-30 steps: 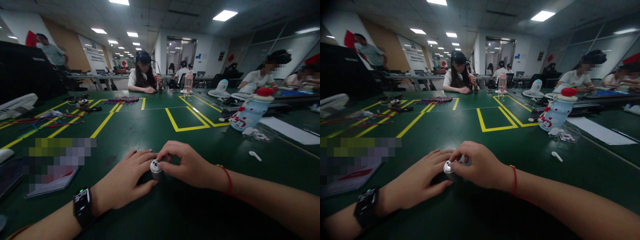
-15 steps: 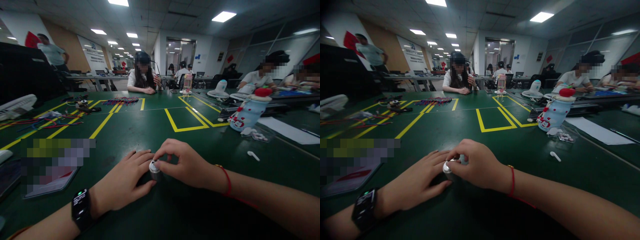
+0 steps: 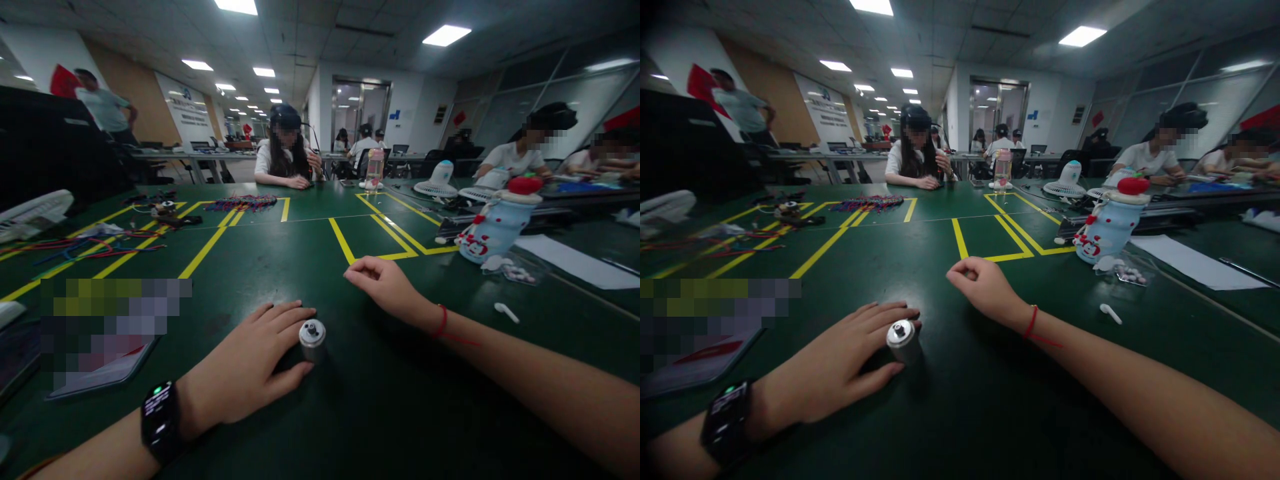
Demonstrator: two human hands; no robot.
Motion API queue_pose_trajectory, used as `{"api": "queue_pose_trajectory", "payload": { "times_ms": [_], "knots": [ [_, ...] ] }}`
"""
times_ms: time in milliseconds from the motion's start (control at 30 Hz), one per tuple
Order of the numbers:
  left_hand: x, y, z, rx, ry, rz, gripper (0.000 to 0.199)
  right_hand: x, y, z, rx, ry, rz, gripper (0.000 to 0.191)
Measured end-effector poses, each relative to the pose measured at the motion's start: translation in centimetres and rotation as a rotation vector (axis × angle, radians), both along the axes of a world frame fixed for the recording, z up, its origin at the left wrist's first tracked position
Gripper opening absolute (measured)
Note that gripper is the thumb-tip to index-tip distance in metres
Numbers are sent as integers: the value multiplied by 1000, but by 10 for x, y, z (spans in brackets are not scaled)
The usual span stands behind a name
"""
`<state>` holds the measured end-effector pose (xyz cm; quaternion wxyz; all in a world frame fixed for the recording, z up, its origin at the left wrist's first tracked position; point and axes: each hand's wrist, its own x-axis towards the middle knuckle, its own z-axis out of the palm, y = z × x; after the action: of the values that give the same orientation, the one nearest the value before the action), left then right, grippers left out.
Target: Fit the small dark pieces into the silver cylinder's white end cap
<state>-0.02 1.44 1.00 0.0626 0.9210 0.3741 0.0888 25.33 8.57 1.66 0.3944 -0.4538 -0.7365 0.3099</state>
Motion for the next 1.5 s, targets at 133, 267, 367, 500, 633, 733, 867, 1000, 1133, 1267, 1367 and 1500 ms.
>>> {"api": "queue_pose_trajectory", "payload": {
  "times_ms": [133, 267, 367, 500, 633, 733, 867, 1000, 1133, 1267, 1367, 1500],
  "knots": [
    [-2, 2, -2, -12, -23, -2, 50, 15, 20, -16, -77, 43, -66, 24],
    [-4, 4, -4, -32, -37, -6, 50, 16, 20, -19, -102, 47, -55, 24],
    [-5, 5, -3, -35, -43, -6, 49, 14, 17, -17, -103, 36, -38, 24],
    [-6, 4, -1, -41, -44, -7, 49, 14, 15, -16, -100, 18, -24, 26],
    [-6, 3, -1, -38, -58, -9, 48, 13, 14, -16, -93, -2, -19, 26],
    [-7, 3, -1, -35, -48, -10, 47, 12, 13, -16, -91, -21, -15, 26],
    [-8, 2, -1, -27, -24, -13, 48, 10, 13, -15, -93, -47, -9, 26],
    [-8, 2, 0, -23, -36, -14, 48, 8, 12, -15, -85, -80, 2, 27],
    [-8, 2, 0, -24, -40, -12, 48, 8, 11, -16, -75, -107, 15, 27],
    [-9, 2, 0, -17, -50, -21, 47, 10, 14, -17, -67, -120, 23, 26],
    [-8, 2, -1, -14, -63, -25, 47, 7, 10, -16, -63, -132, 30, 26],
    [-7, 3, -1, -11, -80, -31, 46, -10, -13, -5, -51, -90, 137, 26]
  ]
}}
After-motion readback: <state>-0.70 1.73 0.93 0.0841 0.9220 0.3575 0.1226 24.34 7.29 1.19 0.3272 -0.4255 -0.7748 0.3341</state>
